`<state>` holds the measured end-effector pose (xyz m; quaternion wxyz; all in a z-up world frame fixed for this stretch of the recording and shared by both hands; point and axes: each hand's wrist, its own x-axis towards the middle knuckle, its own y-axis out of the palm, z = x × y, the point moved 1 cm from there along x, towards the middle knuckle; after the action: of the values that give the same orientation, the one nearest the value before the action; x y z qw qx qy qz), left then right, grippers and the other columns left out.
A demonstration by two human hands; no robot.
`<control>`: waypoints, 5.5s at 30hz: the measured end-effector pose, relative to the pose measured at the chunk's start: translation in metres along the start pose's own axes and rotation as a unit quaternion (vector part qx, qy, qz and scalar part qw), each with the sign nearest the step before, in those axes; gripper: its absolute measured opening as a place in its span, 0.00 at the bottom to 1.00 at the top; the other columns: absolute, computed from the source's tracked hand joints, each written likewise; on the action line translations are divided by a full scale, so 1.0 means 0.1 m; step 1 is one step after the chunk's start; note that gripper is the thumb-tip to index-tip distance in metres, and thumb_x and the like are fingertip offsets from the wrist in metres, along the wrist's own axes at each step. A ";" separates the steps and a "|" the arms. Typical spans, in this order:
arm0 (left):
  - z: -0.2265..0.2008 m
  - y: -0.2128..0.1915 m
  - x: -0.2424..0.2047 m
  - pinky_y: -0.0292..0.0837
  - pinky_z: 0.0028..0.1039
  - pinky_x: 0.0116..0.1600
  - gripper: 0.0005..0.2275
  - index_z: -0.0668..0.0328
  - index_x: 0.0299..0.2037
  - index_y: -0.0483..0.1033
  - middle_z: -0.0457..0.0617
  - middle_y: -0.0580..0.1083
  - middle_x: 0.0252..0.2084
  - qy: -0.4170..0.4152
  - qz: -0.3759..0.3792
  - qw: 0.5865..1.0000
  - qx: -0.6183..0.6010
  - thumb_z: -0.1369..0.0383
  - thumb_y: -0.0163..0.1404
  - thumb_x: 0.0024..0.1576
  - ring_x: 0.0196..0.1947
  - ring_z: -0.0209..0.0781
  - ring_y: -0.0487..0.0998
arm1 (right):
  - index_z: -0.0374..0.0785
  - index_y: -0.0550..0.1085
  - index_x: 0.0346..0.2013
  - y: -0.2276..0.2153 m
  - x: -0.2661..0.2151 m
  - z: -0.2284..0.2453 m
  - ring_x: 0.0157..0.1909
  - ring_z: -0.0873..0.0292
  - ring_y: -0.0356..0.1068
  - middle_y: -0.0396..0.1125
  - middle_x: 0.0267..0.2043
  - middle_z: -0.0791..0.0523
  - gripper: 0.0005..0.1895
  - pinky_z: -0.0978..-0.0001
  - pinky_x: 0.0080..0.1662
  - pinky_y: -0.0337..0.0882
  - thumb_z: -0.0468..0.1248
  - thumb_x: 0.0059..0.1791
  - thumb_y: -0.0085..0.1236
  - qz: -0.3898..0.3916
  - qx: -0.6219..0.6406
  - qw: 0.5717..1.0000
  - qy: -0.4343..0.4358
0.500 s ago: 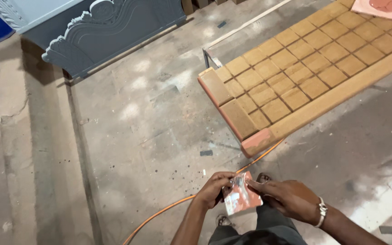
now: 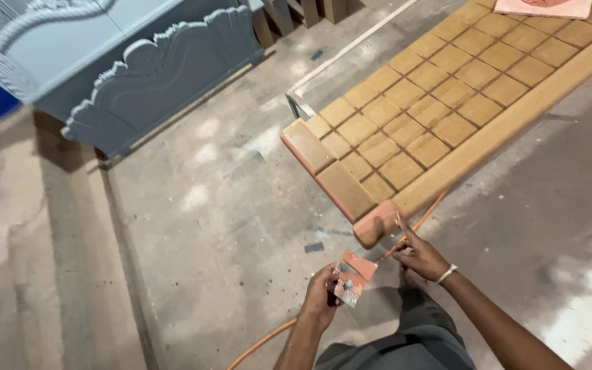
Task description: The person applies a pinkish putty to the edges and corners of a wooden furniture frame using a small metal trowel. They repeatedly scoop putty from a square tile and smooth it onto the frame's perimeter.
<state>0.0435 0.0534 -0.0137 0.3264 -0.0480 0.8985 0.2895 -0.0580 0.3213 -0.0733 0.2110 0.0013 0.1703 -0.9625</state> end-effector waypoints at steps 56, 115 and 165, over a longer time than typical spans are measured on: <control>-0.31 -0.13 -0.03 0.61 0.22 0.23 0.20 0.61 0.55 0.75 0.42 0.76 0.31 -0.060 0.003 0.993 0.102 0.68 0.41 0.53 0.22 0.31 0.72 | 0.65 0.44 0.74 0.24 0.23 -0.55 0.40 0.40 0.74 0.74 0.42 0.48 0.46 0.46 0.40 0.73 0.38 0.46 0.53 -0.089 -0.270 0.954 0.094; -0.14 -0.44 0.19 0.65 0.25 0.30 0.19 0.63 0.55 0.75 0.43 0.76 0.33 -0.030 -0.050 0.998 -0.015 0.68 0.41 0.55 0.28 0.33 0.74 | 0.57 0.47 0.78 0.07 0.42 -0.44 0.34 0.48 0.77 0.76 0.37 0.49 0.45 0.57 0.41 0.76 0.38 0.49 0.57 0.053 -0.151 0.960 0.232; 0.03 -0.56 0.16 0.76 0.32 0.53 0.22 0.71 0.57 0.72 0.53 0.78 0.48 -0.015 0.025 0.993 -0.113 0.73 0.42 0.51 0.45 0.42 0.80 | 0.51 0.42 0.76 0.43 0.47 -0.56 0.26 0.46 0.75 0.73 0.29 0.49 0.45 0.50 0.27 0.73 0.34 0.46 0.48 0.096 -0.549 0.829 -0.059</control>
<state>0.0481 0.0104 -0.0522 0.3252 -0.0577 0.8558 0.3981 -0.0870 0.2837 -0.1433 0.2775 -0.1549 0.6566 -0.6840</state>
